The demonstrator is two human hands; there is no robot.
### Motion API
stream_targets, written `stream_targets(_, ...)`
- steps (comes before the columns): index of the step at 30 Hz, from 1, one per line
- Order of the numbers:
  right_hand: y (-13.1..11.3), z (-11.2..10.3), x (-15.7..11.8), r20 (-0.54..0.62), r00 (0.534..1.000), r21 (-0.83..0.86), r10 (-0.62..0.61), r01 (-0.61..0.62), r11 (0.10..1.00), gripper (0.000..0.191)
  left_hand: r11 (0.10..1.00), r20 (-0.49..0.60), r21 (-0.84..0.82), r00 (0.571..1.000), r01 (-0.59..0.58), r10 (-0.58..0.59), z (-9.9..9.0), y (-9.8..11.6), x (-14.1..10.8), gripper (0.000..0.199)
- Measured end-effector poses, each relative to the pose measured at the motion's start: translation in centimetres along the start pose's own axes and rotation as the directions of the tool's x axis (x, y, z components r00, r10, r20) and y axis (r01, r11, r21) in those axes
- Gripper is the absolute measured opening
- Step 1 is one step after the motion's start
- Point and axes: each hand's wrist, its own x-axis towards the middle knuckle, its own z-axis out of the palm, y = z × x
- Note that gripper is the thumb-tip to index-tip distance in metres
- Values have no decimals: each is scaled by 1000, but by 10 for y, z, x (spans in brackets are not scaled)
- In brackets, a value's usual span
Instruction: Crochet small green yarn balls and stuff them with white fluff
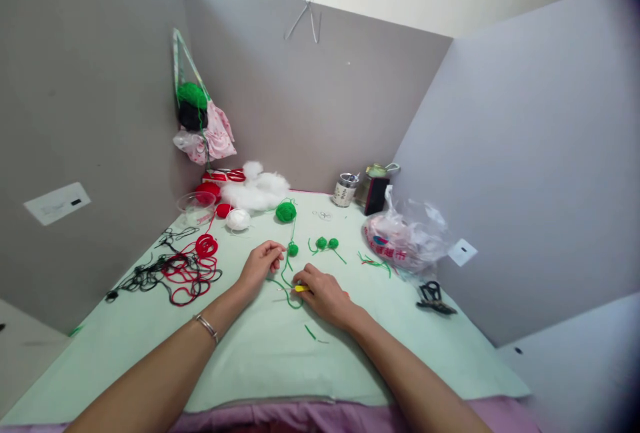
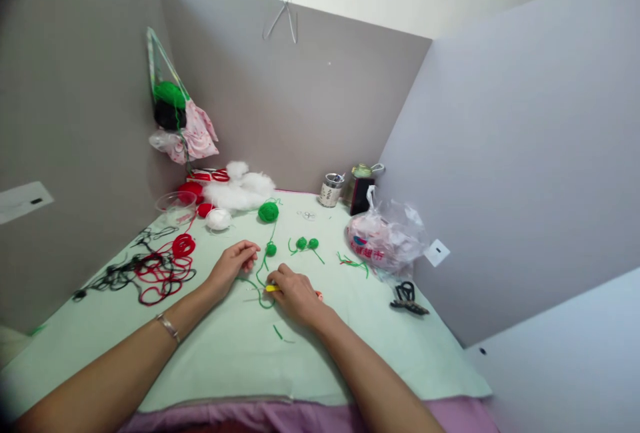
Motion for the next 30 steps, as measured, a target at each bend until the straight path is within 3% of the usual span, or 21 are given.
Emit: stream_targets(30,6,-14,-4,85,995,-163,-46,59,985,22,991,-81,127,995,-41,51,-19,-6,10,30)
